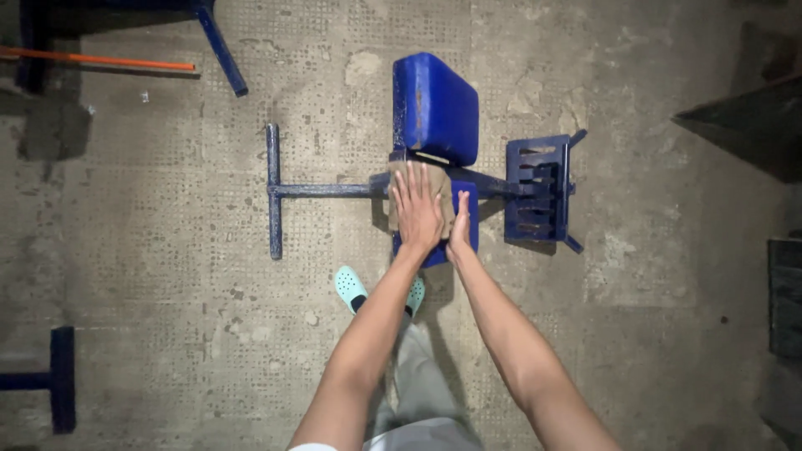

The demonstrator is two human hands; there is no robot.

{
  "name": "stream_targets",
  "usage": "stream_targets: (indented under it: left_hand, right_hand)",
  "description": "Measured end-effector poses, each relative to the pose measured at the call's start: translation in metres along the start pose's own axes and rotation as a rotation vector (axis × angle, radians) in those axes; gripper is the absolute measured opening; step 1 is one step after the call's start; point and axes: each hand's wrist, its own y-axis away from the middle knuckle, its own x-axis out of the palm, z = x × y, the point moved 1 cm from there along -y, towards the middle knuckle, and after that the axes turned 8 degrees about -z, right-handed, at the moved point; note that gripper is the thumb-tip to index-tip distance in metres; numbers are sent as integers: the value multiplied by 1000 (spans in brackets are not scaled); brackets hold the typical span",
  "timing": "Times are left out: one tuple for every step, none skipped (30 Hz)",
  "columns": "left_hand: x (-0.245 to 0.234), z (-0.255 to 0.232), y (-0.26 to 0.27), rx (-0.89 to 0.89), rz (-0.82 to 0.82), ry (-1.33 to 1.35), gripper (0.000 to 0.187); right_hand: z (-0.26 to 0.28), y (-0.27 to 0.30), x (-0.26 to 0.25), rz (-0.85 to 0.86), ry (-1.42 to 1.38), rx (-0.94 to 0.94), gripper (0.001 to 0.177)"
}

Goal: Cleaning a piece of gym equipment with a cloth.

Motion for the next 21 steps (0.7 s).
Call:
stream_targets:
  left_hand:
    - [-1,0,1,3,8,-2,75]
    - [-2,-3,1,-3,-8,0,74]
    - [-3,-5,2,-9,-24,2,74]
    - [0,-3,3,-2,-24,4,74]
    - [2,-1,4,-1,-14,9,73]
    - [3,1,9,-5,0,12,73]
    - [-2,-2,14,-1,4,11,73]
    - [-7,-4,18,6,16,21,73]
    - [-13,-5,21,13,27,32,72]
    - [-16,-4,30,16,29,26,72]
    - [-18,-4,39,19,14,44,72]
    - [-21,-4,48,22,0,65,71]
    - [-27,-4,58,24,1,61,71]
    - [-32,-5,68,4,24,68,70]
    - [-38,-6,77,-17,47,75,70]
    - [-40,-6,85,-16,47,71,70]
    - [-42,-5,93,-22,59,53,69]
    - [-42,-5,100,-27,71,38,69]
    - [-41,-4,100,-26,71,36,69]
    - [-40,-5,102,-39,81,27,70]
    - [-39,-5,104,-52,91,18,70]
  right_hand:
    - [5,7,-1,-6,-4,6,87]
    - [12,14,-3,6,-22,61,86]
    - [19,21,-5,18,-41,115,86]
    - [17,18,-6,14,-47,111,86]
    - [16,15,-7,26,-32,70,87]
    - [13,16,-9,39,-15,34,87]
    - [21,23,-19,35,-19,36,87]
    - [28,29,-15,42,9,16,86]
    - [33,39,-7,49,37,-5,85]
    - [33,41,-6,56,62,-24,84]
    - [33,44,-4,62,88,-44,83]
    - [34,47,-3,67,115,-64,83]
    - [32,48,-3,73,142,-85,82]
    - [32,48,-4,78,170,-107,81]
    - [31,48,-4,83,197,-130,80]
    - [29,47,-4,90,225,-151,79]
    - [26,45,-5,98,253,-172,78]
    - [24,42,-6,102,282,-195,77]
    - [20,39,-7,107,310,-218,76]
    - [16,36,-10,109,341,-240,75]
    - [12,33,-14,110,372,-261,74]
